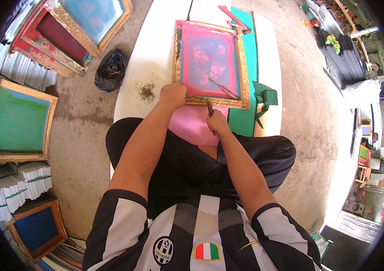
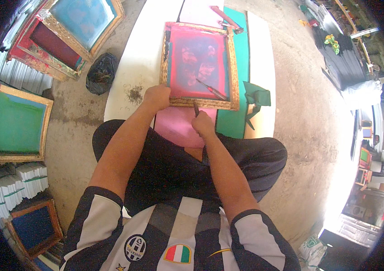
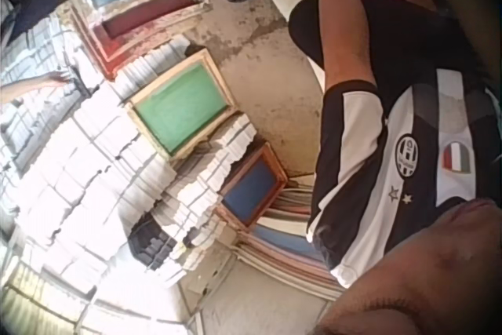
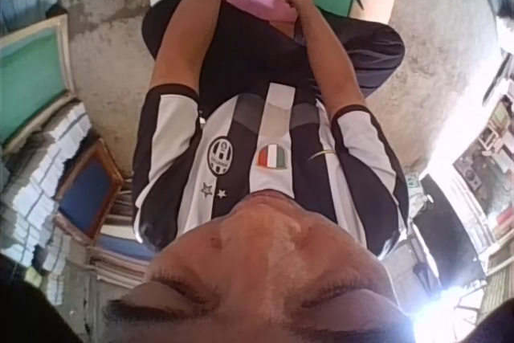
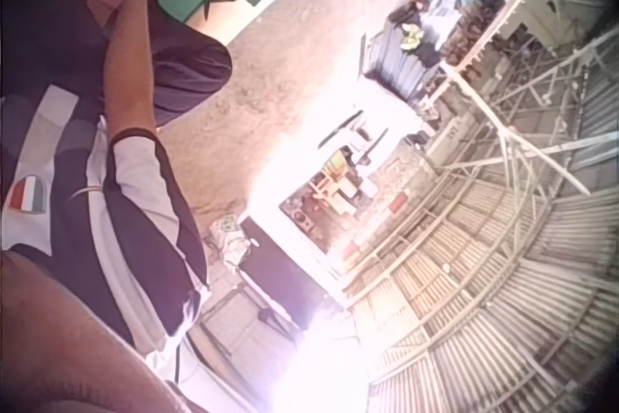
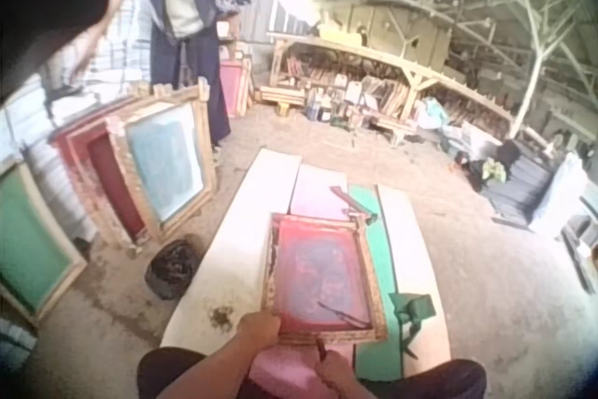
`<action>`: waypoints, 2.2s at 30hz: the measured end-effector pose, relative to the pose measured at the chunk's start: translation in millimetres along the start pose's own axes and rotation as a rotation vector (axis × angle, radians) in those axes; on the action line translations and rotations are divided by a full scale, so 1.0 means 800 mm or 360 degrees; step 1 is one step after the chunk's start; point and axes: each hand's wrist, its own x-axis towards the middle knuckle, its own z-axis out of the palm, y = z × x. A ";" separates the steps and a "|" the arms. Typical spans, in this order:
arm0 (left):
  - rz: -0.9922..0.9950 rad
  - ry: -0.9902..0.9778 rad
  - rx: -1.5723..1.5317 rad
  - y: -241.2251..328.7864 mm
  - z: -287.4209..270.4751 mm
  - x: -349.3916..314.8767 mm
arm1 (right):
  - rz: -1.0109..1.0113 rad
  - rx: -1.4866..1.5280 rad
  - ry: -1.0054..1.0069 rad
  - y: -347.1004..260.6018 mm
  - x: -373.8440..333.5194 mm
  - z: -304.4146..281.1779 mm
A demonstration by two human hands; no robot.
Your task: The person scrapes dried pink ink from a screen printing frame using a small metal scraper. They repeatedly scrape the mesh surface and remove the dried ink residue.
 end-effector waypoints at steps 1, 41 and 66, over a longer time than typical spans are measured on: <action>0.0006 -0.0005 0.0007 0.002 0.000 0.001 | -0.0066 -0.0049 0.0092 0.016 0.010 0.012; -0.0573 -0.0085 0.0181 -0.044 -0.004 -0.007 | 0.0081 0.0585 -0.0346 0.012 -0.005 -0.015; -0.0564 -0.0341 -0.0099 -0.021 -0.013 0.001 | 0.0101 -0.0186 0.0016 -0.022 0.004 -0.024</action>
